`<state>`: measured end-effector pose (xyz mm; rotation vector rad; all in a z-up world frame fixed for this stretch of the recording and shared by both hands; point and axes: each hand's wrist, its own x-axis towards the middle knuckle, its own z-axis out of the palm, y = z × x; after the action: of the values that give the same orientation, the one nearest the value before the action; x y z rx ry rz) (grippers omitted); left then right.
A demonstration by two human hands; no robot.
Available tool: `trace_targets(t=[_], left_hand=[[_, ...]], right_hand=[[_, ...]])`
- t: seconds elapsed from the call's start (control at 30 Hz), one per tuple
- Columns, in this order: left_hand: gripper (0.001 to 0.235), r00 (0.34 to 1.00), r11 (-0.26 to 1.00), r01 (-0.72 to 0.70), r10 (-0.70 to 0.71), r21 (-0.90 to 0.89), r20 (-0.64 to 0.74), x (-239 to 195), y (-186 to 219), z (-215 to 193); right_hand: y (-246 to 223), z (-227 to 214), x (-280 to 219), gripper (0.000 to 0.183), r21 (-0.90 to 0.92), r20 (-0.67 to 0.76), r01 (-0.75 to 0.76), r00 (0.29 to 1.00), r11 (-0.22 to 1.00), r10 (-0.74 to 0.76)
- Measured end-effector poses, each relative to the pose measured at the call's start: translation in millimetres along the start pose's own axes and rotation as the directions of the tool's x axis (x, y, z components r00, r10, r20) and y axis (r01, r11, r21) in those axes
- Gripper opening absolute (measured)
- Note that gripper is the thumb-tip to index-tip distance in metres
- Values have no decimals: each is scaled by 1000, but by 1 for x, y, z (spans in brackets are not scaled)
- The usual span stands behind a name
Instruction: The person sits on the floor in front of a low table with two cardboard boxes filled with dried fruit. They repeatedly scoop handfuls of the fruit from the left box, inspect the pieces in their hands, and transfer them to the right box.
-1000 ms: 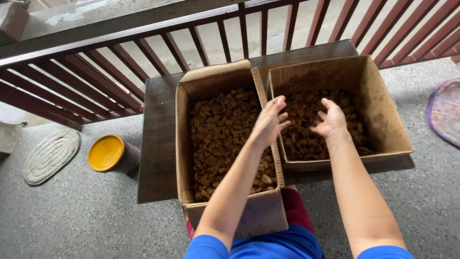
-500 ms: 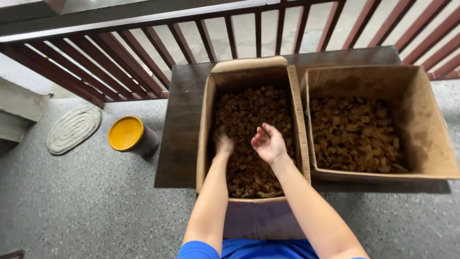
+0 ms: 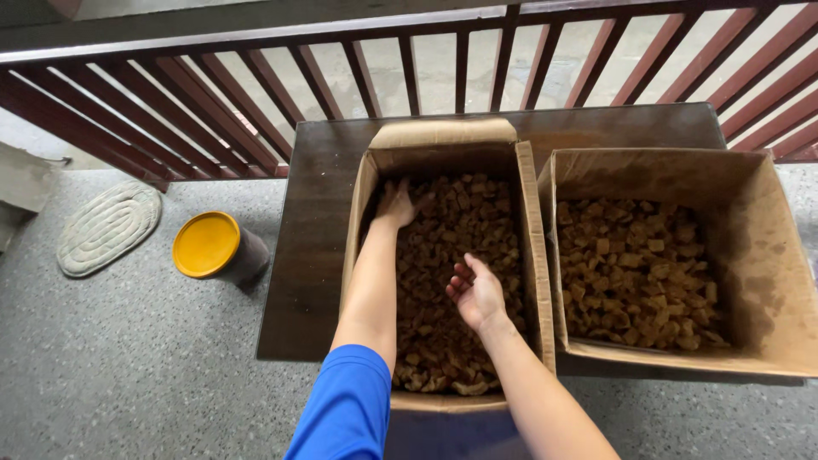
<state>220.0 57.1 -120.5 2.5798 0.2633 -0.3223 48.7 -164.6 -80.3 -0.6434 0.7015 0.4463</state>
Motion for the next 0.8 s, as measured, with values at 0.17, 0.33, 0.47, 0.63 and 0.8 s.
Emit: trace_targets(t=[0.17,0.33,0.47,0.63,0.8], left_hand=[[104,989,956,58,-95,288,114,-48,52,-7],[92,985,903,-4,-70,430,157,-96,60,-5],[80,988,906,-114,61,407,141,-140,44,20],[80,901,792,-320,86,519,426,-223,55,13],[61,914,908,-277,148,314,377,-183,92,-45]], right_hand=[[-6,9,-12,13,-7,-15,34,999,999,-34],[-9,0,2,11,52,-28,74,997,996,-73],[-17,-7,15,11,143,-53,130,991,981,-124],[-22,-8,7,9,176,-119,203,976,963,-184],[-21,-11,11,8,177,-122,232,969,956,-213]])
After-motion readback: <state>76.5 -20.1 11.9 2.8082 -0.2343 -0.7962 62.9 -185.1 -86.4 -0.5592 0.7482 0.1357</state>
